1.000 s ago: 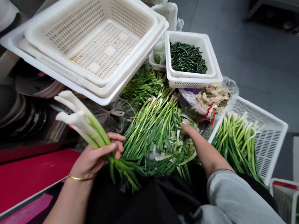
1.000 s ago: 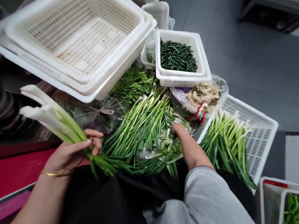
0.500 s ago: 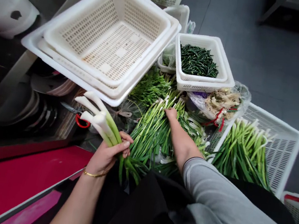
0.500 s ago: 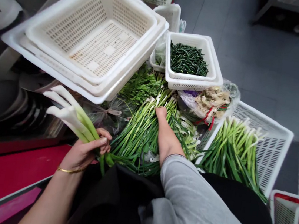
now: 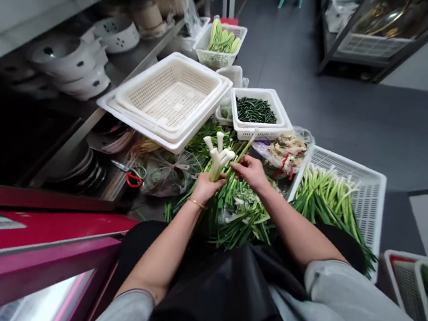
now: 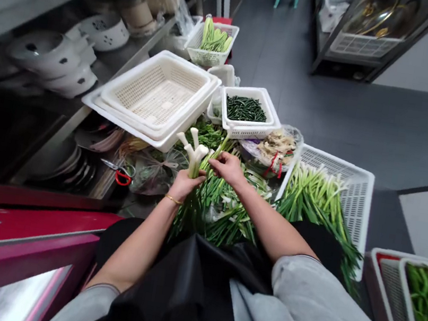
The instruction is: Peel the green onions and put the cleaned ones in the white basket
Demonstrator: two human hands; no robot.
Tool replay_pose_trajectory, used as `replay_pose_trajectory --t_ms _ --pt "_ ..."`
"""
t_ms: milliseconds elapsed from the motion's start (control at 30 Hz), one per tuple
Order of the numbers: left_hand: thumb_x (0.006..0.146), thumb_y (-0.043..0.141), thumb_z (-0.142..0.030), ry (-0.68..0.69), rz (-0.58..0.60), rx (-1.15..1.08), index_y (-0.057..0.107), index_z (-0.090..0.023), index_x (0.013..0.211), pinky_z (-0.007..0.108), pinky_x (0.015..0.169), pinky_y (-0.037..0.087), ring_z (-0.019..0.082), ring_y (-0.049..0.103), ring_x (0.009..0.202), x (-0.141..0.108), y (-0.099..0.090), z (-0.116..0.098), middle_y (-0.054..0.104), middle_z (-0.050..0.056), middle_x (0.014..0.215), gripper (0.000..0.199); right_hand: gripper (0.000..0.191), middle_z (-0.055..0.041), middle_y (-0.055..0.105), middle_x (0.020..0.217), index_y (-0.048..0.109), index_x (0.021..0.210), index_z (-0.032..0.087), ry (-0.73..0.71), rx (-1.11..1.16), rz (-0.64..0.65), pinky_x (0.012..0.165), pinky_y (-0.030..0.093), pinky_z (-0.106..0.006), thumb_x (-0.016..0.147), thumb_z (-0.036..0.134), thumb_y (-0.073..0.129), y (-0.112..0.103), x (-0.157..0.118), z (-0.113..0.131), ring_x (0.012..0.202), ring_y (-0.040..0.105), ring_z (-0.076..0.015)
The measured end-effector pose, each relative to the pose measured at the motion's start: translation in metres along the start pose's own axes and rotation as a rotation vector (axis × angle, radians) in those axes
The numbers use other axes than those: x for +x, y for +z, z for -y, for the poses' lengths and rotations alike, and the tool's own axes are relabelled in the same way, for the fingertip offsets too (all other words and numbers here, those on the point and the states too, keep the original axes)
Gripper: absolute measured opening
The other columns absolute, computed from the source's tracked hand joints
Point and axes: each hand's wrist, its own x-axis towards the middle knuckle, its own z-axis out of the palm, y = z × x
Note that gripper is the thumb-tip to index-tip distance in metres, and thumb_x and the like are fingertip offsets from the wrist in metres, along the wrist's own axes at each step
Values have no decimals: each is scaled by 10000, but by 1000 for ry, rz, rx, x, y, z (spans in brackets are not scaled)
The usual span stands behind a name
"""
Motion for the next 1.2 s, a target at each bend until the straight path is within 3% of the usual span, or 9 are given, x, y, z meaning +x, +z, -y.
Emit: replay_pose_trajectory --t_ms 167,367,433,600,767,867,967,1100,1200 --pt "563 765 -250 33 116 42 652 -127 625 240 463 336 97 448 446 -21 16 -7 536 -14 485 178 349 37 529 494 498 627 153 -63 -201 197 415 370 -184 701 438 686 4 -46 4 433 514 -87" --pt "555 791 -268 -40 357 135 671 -100 717 257 559 414 136 563 543 -53 -28 -2 656 45 603 261 294 45 495 459 537 619 130 1 -300 500 424 367 -178 755 362 656 -49 -94 25 401 513 -75" --pt "547 801 -275 -57 375 90 665 -101 730 261 584 426 152 594 579 -58 -45 4 672 55 627 288 281 32 531 513 587 701 127 35 -154 406 421 395 -186 737 388 685 -84 -104 39 417 520 -77" --pt "568 799 -282 -44 373 18 672 -99 744 252 578 414 150 599 592 -60 -60 16 678 66 642 284 274 6 541 549 638 744 136 -49 89 -134 386 362 -176 675 368 768 -165 -104 56 399 438 -40" --pt "561 807 -282 -60 430 -26 673 -95 735 262 571 423 162 608 591 -57 -58 12 678 76 645 289 321 17 496 486 589 666 132 52 28 -365 391 389 -195 670 400 766 -199 -69 10 381 431 -58" --pt "546 813 -291 -67 428 -72 670 -93 718 254 544 411 157 602 568 -53 -55 7 683 86 648 299 318 -22 556 499 612 642 114 294 -307 -205 445 443 -226 647 383 782 -185 -54 -20 426 512 -102" --pt "526 820 -297 -81 445 -88 673 -90 725 255 530 407 169 610 565 -49 -44 3 688 93 656 323 338 -56 641 593 674 695 96 383 -494 95 545 493 -239 527 331 850 -126 -56 -28 536 605 -148" --pt "570 799 -305 -50 514 -23 692 -74 770 255 525 403 154 583 542 -44 -24 3 678 87 643 324 413 -37 699 739 678 945 122 148 -81 534 570 517 -229 675 427 743 -25 -70 -12 576 639 -130" --pt "605 780 -319 37 408 13 689 -86 813 257 530 408 141 563 552 -45 -14 3 679 73 691 325 323 -20 662 603 650 747 125 115 42 466 473 498 -207 744 446 681 14 -72 0 491 617 -121"
